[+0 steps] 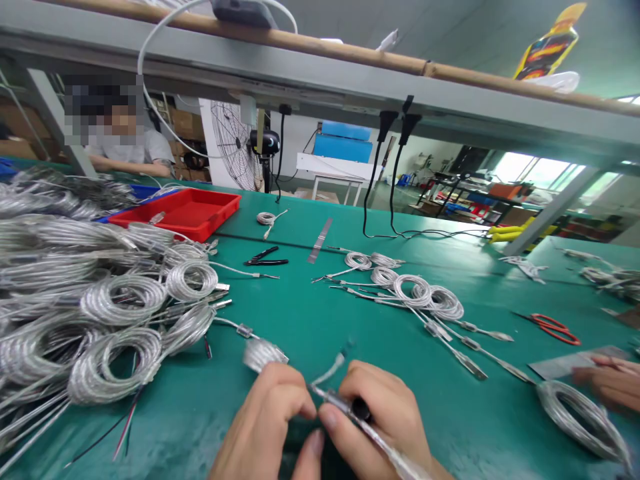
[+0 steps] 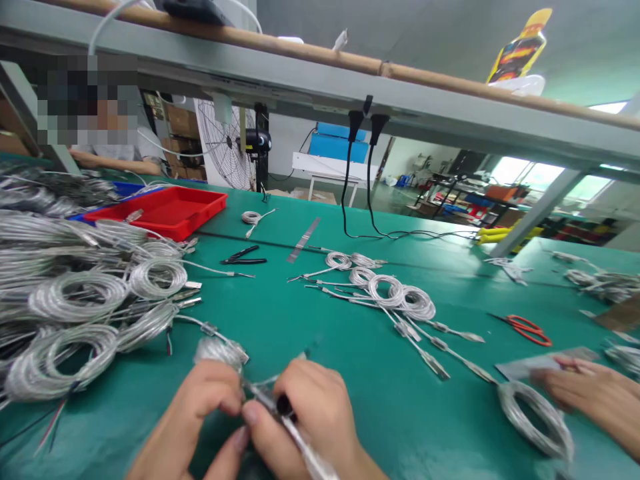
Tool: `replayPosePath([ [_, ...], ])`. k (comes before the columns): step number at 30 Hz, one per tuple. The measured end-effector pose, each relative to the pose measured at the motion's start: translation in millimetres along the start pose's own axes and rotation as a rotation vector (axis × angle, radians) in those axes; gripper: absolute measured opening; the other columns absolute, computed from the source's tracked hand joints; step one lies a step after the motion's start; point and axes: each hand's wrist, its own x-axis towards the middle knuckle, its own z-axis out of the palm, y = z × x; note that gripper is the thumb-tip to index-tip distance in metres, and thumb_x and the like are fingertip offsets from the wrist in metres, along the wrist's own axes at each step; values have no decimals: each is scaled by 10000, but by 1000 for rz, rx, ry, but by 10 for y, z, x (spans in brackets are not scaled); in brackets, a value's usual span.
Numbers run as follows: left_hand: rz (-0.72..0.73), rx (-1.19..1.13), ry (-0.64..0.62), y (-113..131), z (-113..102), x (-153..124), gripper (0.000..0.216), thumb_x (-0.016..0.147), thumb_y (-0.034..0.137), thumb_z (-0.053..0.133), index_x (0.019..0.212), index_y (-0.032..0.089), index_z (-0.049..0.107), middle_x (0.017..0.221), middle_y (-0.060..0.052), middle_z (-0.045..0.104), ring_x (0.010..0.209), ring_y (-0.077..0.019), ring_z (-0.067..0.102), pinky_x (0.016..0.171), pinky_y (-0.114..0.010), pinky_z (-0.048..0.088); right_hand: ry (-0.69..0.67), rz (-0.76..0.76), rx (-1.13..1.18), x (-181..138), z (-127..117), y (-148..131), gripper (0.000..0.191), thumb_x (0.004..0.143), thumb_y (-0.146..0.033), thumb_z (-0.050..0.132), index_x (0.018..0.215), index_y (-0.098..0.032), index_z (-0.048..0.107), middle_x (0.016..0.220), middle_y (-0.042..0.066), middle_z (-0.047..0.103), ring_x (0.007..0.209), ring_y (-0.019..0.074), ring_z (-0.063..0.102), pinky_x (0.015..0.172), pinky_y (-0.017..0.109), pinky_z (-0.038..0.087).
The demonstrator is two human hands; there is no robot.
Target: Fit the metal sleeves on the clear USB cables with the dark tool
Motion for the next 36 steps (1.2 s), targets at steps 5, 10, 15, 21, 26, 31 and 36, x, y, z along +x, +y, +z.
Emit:
replayPosePath([
  [5, 117, -50, -35, -123, -29, 123, 222, 967, 95, 476, 1109, 235, 575, 1093, -47, 648, 1028, -197, 598, 917, -287, 508, -1, -88, -32, -2, 7, -16, 499, 1090, -536, 436, 709, -215, 473, 554, -71, 462, 475, 88, 437, 493, 234, 312],
  [10, 142, -108, -251, -108, -147, 227, 264, 1119, 301, 320, 1022, 228, 555, 865, -17, 650, 811, -175, 581, 754, -276, 485, 19, -81, 29, -35, 17, 14, 464, 1067, -559, 489, 751, -220, 467, 585, -85, 439, 499, 86, 419, 517, 236, 290],
  [15, 125, -53, -251, -69, -195, 220, 322, 1123, 313, 304, 901, 229, 520, 785, -5, 598, 754, -175, 541, 700, -279, 438, -91, 47, 97, 28, -91, -35, 521, 1023, -690, 450, 796, -223, 500, 675, -51, 491, 581, 117, 469, 543, 238, 326],
  [21, 125, -48, -262, -85, -177, 178, 343, 1127, 347, 295, 905, 230, 528, 788, 3, 590, 749, -169, 535, 702, -275, 428, -288, 133, 93, 94, -183, -100, 578, 1008, -746, 416, 796, -222, 532, 774, -6, 599, 679, 160, 540, 623, 267, 391],
  [26, 133, -45, -276, -78, -178, 181, 347, 1128, 367, 308, 892, 234, 524, 787, 12, 592, 748, -160, 541, 699, -262, 428, -301, 59, 97, 84, -149, -53, 579, 1030, -712, 367, 784, -215, 533, 695, -22, 552, 608, 143, 485, 576, 268, 328],
  [31, 141, -28, -272, -73, -165, 200, 358, 1130, 358, 297, 883, 233, 524, 785, 10, 603, 741, -160, 544, 688, -266, 424, -332, 42, 95, 109, -159, -56, 566, 1048, -680, 330, 788, -216, 525, 685, -22, 547, 595, 143, 478, 578, 269, 326],
  [36, 149, -17, -307, -89, -135, 184, 375, 1131, 335, 268, 897, 230, 541, 800, -2, 618, 757, -170, 547, 712, -285, 431, -305, 20, 117, 106, -148, -57, 487, 1067, -601, 361, 785, -224, 488, 671, -43, 523, 579, 127, 455, 572, 259, 320],
])
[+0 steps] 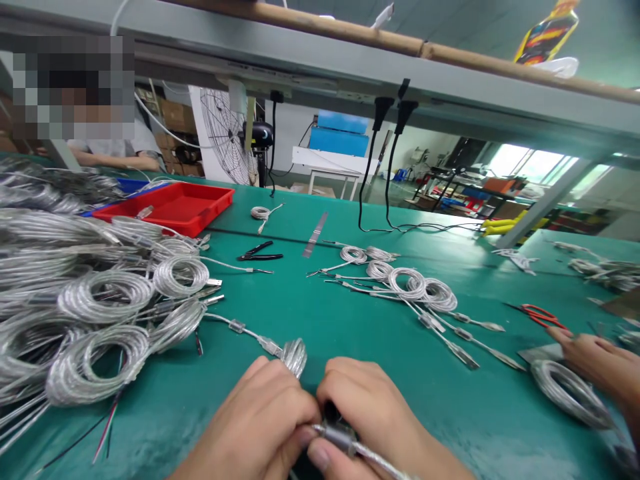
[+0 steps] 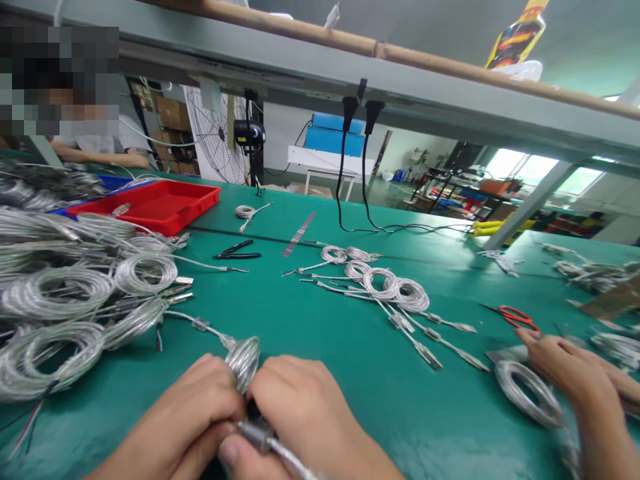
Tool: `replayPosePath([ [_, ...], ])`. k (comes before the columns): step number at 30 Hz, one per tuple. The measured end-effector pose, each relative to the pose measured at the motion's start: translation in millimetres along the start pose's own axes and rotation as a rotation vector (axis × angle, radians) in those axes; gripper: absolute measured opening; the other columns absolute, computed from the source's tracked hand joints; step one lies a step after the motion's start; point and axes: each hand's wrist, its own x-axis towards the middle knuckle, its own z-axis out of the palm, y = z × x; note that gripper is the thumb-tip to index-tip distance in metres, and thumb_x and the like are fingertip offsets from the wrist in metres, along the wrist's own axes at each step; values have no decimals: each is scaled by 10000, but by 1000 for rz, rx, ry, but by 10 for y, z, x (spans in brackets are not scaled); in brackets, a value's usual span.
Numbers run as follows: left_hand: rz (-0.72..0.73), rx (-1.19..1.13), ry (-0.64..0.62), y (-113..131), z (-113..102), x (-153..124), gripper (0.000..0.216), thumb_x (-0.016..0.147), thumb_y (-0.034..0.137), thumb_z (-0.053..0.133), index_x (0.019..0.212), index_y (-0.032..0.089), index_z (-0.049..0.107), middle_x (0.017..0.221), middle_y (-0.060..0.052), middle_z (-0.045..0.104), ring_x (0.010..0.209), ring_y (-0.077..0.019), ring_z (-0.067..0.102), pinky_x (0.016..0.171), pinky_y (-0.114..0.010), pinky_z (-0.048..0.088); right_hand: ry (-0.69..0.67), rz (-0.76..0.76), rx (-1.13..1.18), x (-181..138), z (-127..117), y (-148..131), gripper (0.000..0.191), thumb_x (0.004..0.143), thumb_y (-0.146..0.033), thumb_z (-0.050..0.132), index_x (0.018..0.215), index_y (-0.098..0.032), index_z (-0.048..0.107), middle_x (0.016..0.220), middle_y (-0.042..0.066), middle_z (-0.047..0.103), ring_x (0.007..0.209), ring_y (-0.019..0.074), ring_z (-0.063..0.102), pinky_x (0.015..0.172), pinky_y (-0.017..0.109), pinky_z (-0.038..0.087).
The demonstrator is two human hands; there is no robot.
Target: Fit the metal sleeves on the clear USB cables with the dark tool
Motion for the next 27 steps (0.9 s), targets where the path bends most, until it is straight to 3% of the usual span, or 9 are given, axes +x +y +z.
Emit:
replayPosePath([
  [7, -22, -40, -14, -10, -15, -54, 346, 1125, 317, 286, 948, 221, 567, 844, -23, 621, 785, -185, 549, 720, -301, 437, -3, 18, -19, -7, 56, 32, 509, 1061, -606, 354, 746, -224, 473, 620, -40, 495, 554, 129, 434, 549, 260, 312],
  [11, -11, -48, 10, -18, 2, -36, 346, 1126, 327, 292, 931, 223, 559, 835, -15, 619, 769, -178, 544, 711, -293, 437, 69, -20, -17, 16, 96, 38, 536, 1065, -608, 330, 703, -225, 429, 583, -55, 443, 514, 115, 379, 510, 252, 286],
  [17, -32, -40, 38, -7, -34, -8, 340, 1120, 300, 307, 910, 226, 563, 796, -4, 611, 743, -172, 550, 692, -269, 452, 149, -26, -65, -75, 204, 124, 498, 1047, -560, 432, 689, -214, 423, 577, -72, 441, 507, 96, 364, 517, 260, 252],
  [22, -57, -33, 10, -8, -72, 50, 231, 1067, 182, 389, 942, 226, 577, 821, -2, 631, 764, -176, 568, 711, -273, 467, 145, -6, -59, -93, 209, 139, 478, 1035, -528, 475, 678, -212, 436, 578, -65, 439, 512, 100, 380, 528, 275, 239],
  [27, -39, -24, -5, 11, -86, 56, 252, 1081, 223, 389, 923, 227, 585, 814, -7, 633, 766, -179, 562, 717, -286, 463, 103, 61, 56, -72, 119, 100, 524, 994, -664, 497, 730, -212, 475, 641, -52, 468, 547, 109, 409, 544, 255, 281],
])
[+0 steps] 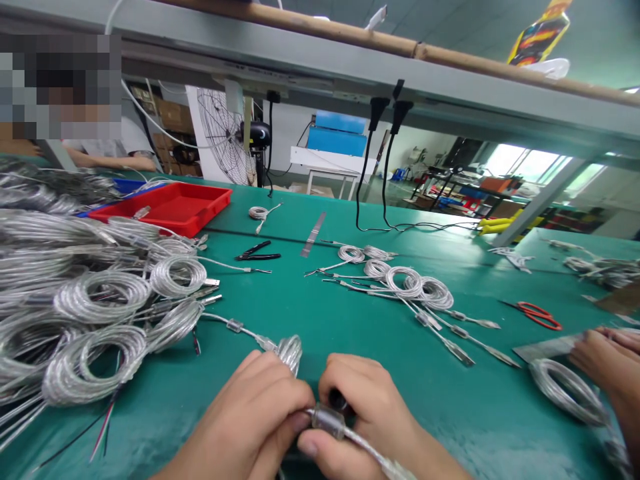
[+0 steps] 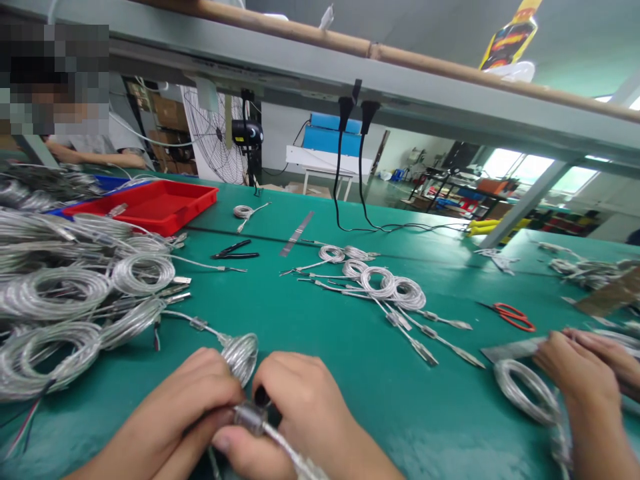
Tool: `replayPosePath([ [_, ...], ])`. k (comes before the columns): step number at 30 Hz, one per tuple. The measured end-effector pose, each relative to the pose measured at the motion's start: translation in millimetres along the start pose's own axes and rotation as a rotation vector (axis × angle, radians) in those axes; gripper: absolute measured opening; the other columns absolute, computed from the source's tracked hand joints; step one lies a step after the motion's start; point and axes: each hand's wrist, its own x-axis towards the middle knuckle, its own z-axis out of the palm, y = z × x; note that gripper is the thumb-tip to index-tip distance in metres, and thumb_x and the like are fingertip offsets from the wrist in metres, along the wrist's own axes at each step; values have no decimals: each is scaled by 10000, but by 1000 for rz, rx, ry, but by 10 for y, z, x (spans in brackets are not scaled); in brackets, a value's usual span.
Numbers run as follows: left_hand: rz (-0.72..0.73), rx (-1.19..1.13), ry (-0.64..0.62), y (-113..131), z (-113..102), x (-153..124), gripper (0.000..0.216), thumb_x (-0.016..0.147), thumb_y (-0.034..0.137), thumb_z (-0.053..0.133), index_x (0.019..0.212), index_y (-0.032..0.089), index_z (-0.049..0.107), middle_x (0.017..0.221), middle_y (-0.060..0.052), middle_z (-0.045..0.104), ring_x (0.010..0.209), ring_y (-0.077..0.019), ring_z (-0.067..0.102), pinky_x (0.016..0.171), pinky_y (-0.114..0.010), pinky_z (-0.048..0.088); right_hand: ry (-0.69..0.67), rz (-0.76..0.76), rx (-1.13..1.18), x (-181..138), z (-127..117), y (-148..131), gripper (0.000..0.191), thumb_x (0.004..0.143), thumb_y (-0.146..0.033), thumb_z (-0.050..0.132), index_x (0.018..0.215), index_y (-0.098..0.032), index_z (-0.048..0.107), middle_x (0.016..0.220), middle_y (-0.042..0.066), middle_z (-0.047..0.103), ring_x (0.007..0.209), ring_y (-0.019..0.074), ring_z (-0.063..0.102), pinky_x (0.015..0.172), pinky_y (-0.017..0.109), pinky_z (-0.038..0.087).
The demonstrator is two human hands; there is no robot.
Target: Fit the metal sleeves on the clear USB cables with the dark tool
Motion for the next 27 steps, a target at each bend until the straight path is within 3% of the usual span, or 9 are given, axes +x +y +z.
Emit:
replayPosePath([
  [3, 2, -6, 21, 19, -1, 2, 305, 1098, 256, 361, 897, 228, 588, 812, -12, 626, 765, -178, 558, 698, -284, 452, -94, 167, 55, -42, -67, -8, 505, 885, -729, 623, 998, -239, 581, 807, -30, 571, 668, 147, 501, 620, 255, 363],
  [6, -32, -62, 70, 11, -2, 2, 269, 1089, 229, 385, 908, 231, 583, 801, 4, 605, 753, -164, 553, 692, -265, 448, -152, 275, 150, -61, -121, -20, 566, 800, -622, 749, 1177, -259, 533, 935, -15, 594, 753, 173, 533, 646, 258, 417],
  [10, -109, -151, 133, -32, -23, -2, 194, 1041, 150, 455, 952, 245, 599, 805, 31, 590, 755, -138, 565, 707, -229, 457, -133, 195, 124, 6, -145, -44, 130, 953, -259, 530, 1081, -240, 527, 996, 9, 576, 856, 176, 555, 760, 284, 469],
  [13, -144, -188, 152, -53, -39, -14, 191, 1023, 150, 486, 939, 244, 629, 803, 29, 604, 758, -136, 581, 702, -225, 467, -116, 89, 59, 50, -126, -29, 243, 1034, -157, 394, 1194, -248, 553, 1024, 24, 580, 903, 175, 570, 811, 291, 479],
  [16, -197, -273, 131, -48, -52, -58, 202, 1036, 259, 505, 899, 236, 652, 808, 14, 637, 764, -152, 607, 710, -240, 495, -93, 23, -6, 47, -111, -25, 301, 1059, -184, 415, 1327, -267, 526, 1006, 28, 610, 878, 184, 587, 776, 283, 489],
  [20, -344, -405, 120, -6, -86, -135, 309, 1042, 449, 534, 858, 248, 680, 754, 31, 666, 690, -143, 632, 642, -214, 508, -61, 23, -52, 22, -153, -108, 265, 1086, -339, 454, 1333, -293, 538, 1031, 30, 646, 926, 196, 626, 800, 269, 506],
  [23, -309, -346, 95, 47, -118, -135, 388, 1029, 539, 524, 845, 254, 713, 752, 19, 709, 713, -166, 663, 669, -230, 531, -90, 45, -31, 30, -193, -167, 353, 1038, -540, 529, 1240, -258, 592, 1022, 37, 650, 919, 202, 639, 800, 273, 513],
  [27, -202, -256, 94, 96, -137, -69, 390, 1046, 487, 485, 826, 252, 706, 687, 11, 683, 667, -175, 638, 656, -249, 540, -177, 61, 37, 60, -192, -159, 598, 947, -795, 494, 989, -219, 651, 835, 12, 606, 750, 182, 589, 659, 272, 460],
])
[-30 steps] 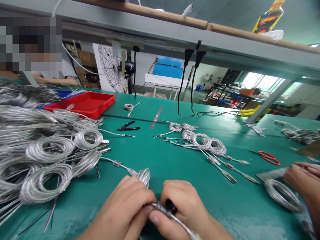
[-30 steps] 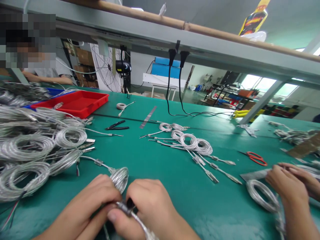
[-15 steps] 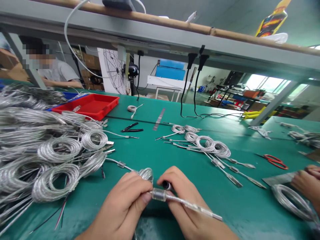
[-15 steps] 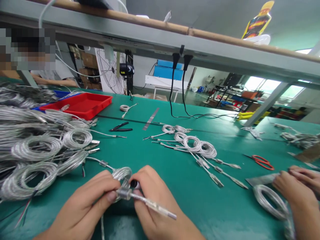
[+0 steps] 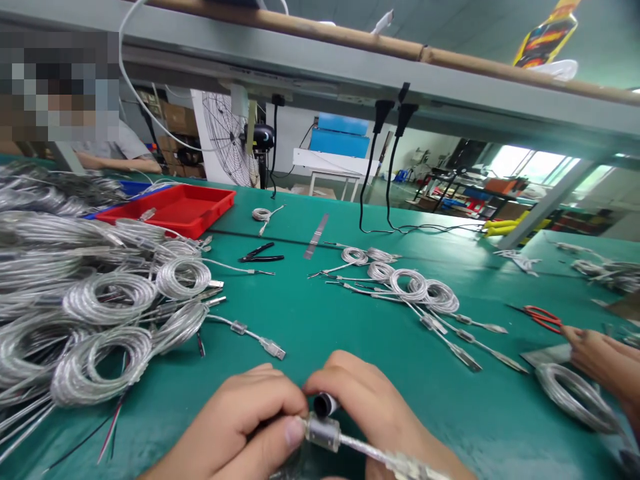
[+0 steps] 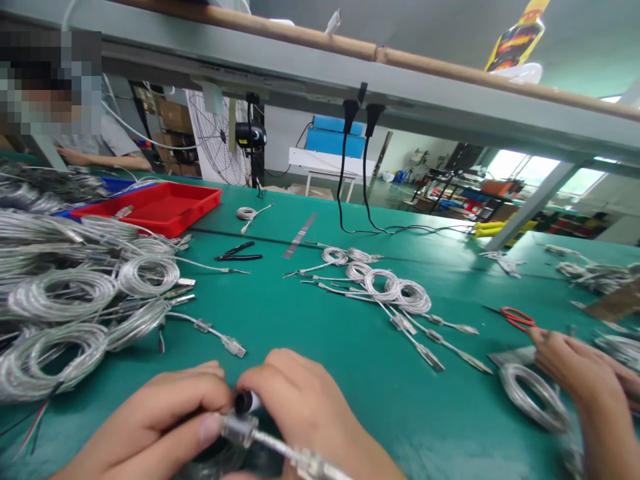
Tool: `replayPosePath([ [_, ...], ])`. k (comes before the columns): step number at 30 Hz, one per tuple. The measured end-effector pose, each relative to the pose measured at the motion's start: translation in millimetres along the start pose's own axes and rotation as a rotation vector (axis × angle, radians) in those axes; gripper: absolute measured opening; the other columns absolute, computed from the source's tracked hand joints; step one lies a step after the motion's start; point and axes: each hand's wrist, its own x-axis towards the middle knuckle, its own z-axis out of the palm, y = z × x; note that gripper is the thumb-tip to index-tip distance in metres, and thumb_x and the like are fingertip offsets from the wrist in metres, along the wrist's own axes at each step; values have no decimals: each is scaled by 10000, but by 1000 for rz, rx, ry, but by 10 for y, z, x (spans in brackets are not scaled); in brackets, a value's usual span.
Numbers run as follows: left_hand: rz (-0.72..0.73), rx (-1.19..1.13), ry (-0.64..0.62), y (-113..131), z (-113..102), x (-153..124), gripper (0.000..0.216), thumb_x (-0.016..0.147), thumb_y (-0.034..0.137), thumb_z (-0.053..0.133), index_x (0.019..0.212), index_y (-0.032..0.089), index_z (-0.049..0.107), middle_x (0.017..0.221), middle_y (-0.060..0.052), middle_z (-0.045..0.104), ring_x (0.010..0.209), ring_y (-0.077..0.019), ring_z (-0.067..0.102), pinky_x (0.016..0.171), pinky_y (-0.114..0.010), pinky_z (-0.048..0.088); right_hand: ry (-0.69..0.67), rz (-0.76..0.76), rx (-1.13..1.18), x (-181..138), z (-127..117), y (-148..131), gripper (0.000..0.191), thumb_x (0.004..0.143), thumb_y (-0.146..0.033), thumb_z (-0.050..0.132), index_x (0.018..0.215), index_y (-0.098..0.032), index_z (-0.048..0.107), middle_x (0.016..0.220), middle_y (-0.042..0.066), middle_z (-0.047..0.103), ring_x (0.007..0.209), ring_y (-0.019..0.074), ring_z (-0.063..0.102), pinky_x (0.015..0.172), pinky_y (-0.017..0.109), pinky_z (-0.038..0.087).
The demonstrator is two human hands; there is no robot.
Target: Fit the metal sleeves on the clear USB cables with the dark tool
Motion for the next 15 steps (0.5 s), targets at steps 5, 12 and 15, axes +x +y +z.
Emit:
replayPosePath([
  [5, 73, 41, -18, -13, 4, 65, 418, 1053, 502, 454, 813, 252, 688, 668, 11, 663, 643, -171, 624, 640, -245, 534, -8, -36, -80, 22, 26, 25, 599, 1010, -745, 420, 880, -201, 635, 752, -5, 574, 671, 150, 533, 611, 261, 388],
  [12, 60, 80, -1, 21, 22, 29, 397, 1068, 448, 437, 846, 260, 707, 667, 11, 662, 639, -175, 615, 680, -259, 542, 24, -99, -199, 30, 62, 59, 635, 1045, -708, 298, 801, -205, 599, 672, -14, 569, 590, 136, 511, 561, 269, 339],
  [15, 57, 90, 4, 18, 35, 1, 373, 1059, 439, 452, 862, 267, 718, 662, 9, 656, 638, -182, 606, 700, -270, 552, -8, -70, -210, 29, 56, 54, 623, 1061, -684, 278, 820, -207, 599, 685, -15, 588, 595, 134, 532, 570, 267, 348],
])
